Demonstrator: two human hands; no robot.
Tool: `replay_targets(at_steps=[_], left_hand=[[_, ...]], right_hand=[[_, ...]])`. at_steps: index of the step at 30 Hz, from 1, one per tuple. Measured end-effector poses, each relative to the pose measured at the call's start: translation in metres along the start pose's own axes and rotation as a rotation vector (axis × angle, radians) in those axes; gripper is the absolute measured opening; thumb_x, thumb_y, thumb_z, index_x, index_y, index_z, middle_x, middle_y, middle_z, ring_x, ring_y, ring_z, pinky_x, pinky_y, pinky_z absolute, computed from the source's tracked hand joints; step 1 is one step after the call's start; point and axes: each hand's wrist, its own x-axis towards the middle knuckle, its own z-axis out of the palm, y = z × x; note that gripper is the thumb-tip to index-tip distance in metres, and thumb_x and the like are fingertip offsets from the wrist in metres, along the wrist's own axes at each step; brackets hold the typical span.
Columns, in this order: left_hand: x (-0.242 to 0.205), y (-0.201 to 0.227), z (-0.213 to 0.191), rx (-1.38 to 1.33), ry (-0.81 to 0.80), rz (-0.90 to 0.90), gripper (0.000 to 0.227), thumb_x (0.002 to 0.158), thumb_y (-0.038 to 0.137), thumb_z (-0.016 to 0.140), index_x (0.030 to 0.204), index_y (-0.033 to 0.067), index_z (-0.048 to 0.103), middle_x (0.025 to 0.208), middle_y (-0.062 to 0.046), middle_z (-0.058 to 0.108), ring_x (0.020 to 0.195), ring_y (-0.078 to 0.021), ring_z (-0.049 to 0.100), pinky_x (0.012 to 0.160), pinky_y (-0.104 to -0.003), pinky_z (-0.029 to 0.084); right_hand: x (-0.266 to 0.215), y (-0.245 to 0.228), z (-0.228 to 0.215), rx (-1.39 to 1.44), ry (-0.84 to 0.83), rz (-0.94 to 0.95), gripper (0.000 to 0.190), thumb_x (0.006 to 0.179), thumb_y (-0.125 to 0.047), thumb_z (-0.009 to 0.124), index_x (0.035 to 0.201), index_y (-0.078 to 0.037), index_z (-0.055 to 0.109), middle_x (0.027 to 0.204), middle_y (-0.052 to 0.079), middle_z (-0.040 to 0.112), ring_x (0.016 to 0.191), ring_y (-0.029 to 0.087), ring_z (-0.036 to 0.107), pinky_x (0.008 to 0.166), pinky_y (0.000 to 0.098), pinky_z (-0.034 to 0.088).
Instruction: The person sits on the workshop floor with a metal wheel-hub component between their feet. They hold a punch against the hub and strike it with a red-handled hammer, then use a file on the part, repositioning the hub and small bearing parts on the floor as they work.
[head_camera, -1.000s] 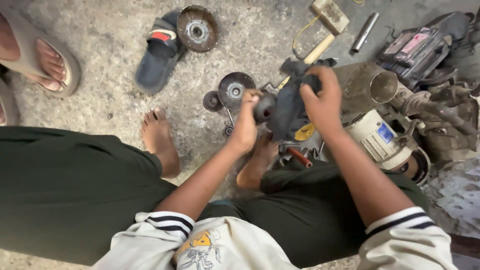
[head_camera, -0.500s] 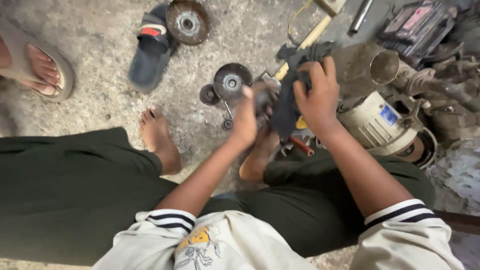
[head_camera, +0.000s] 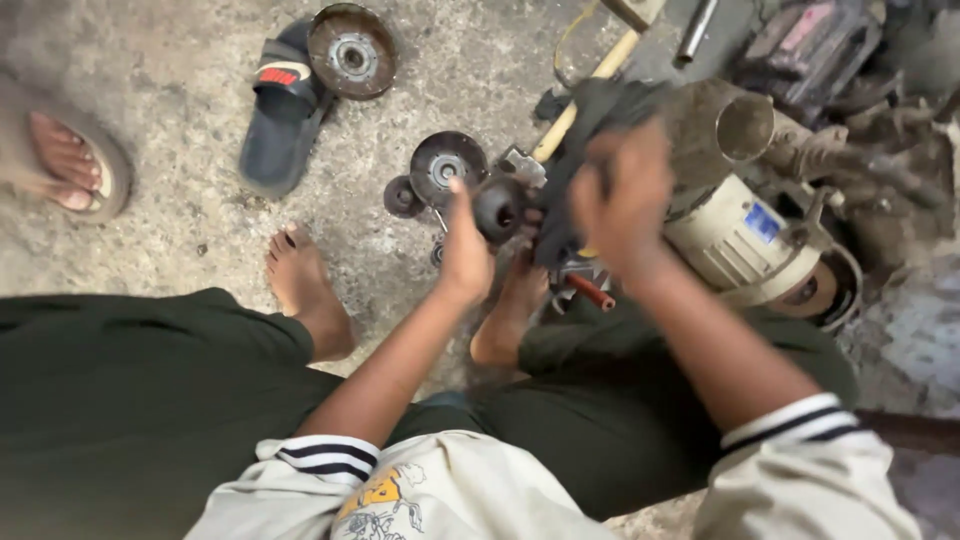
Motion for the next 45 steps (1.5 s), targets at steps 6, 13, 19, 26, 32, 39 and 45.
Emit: replay_targets(at_steps=[6, 13, 19, 26, 32, 39, 45], left_hand=[[-0.004, -0.078, -0.03, -0.315, 0.21, -0.15, 0.062, 0.107, 0.053, 0.032, 0.14, 0.0077, 0.059, 0.134, -0.008, 0.065, 0.12, -0.0207, 0.064, 0.105, -0.037, 0.052], [-0.022, -0.051, 0.017, -0.279, -0.118, -0.086, 0.077, 0.116, 0.063, 0.032, 0.125, -0.0074, 0.061, 0.119, -0.023, 0.071, 0.104, -0.0328, 0.074, 0.095, -0.05, 0.059], [-0.052, -0.031, 0.047, -0.33, -0.178, -0.549, 0.053, 0.106, 0.049, 0.047, 0.134, 0.0056, 0.055, 0.118, -0.013, 0.069, 0.101, -0.0319, 0.073, 0.08, -0.056, 0.062], [-0.024, -0.181, -0.084, 0.285, 0.109, -0.372, 0.043, 0.091, 0.02, 0.066, 0.132, 0.0133, 0.055, 0.104, -0.008, 0.069, 0.082, -0.0269, 0.071, 0.066, -0.053, 0.062], [0.02, -0.239, -0.26, 0.85, 0.255, -0.503, 0.037, 0.082, 0.009, 0.06, 0.117, 0.005, 0.07, 0.095, -0.019, 0.075, 0.081, -0.0352, 0.073, 0.071, -0.049, 0.059], [0.099, -0.222, -0.296, 0.853, 0.362, 0.018, 0.042, 0.088, 0.013, 0.067, 0.129, 0.0038, 0.062, 0.117, -0.017, 0.072, 0.107, -0.0339, 0.068, 0.091, -0.042, 0.053], [0.135, -0.14, -0.334, 0.747, 0.628, 0.164, 0.037, 0.087, 0.005, 0.063, 0.123, 0.0008, 0.065, 0.106, -0.02, 0.071, 0.093, -0.0313, 0.069, 0.082, -0.043, 0.054]], right_hand=[[-0.03, -0.007, 0.028, -0.048, -0.178, -0.279, 0.028, 0.077, -0.014, 0.074, 0.103, -0.006, 0.066, 0.096, 0.018, 0.059, 0.076, 0.037, 0.061, 0.064, 0.0499, 0.052], [0.01, 0.148, 0.007, -0.209, 0.194, 0.15, 0.026, 0.102, -0.001, 0.065, 0.128, -0.001, 0.061, 0.126, 0.024, 0.062, 0.123, 0.044, 0.059, 0.112, 0.0487, 0.046], [0.014, 0.264, -0.039, -1.181, 0.361, 0.137, 0.061, 0.106, -0.041, 0.055, 0.15, 0.001, 0.047, 0.139, 0.027, 0.053, 0.12, 0.046, 0.052, 0.091, 0.0589, 0.036], [-0.024, 0.061, 0.099, -0.259, -0.077, -0.268, 0.045, 0.082, -0.019, 0.082, 0.121, -0.003, 0.066, 0.138, 0.021, 0.054, 0.13, 0.043, 0.051, 0.105, 0.0546, 0.042], [-0.098, 0.07, 0.238, -0.015, -0.51, -0.084, 0.047, 0.083, -0.014, 0.067, 0.127, -0.001, 0.064, 0.137, 0.02, 0.056, 0.122, 0.042, 0.055, 0.098, 0.0477, 0.049], [-0.097, 0.07, 0.23, -0.35, -0.464, -0.077, 0.009, 0.094, -0.015, 0.061, 0.099, -0.01, 0.067, 0.105, 0.009, 0.061, 0.106, 0.034, 0.062, 0.087, 0.0514, 0.051], [-0.126, 0.053, 0.23, -0.189, -0.519, -0.002, 0.019, 0.091, -0.012, 0.061, 0.109, -0.006, 0.061, 0.107, 0.016, 0.058, 0.08, 0.038, 0.066, 0.067, 0.0503, 0.053]])
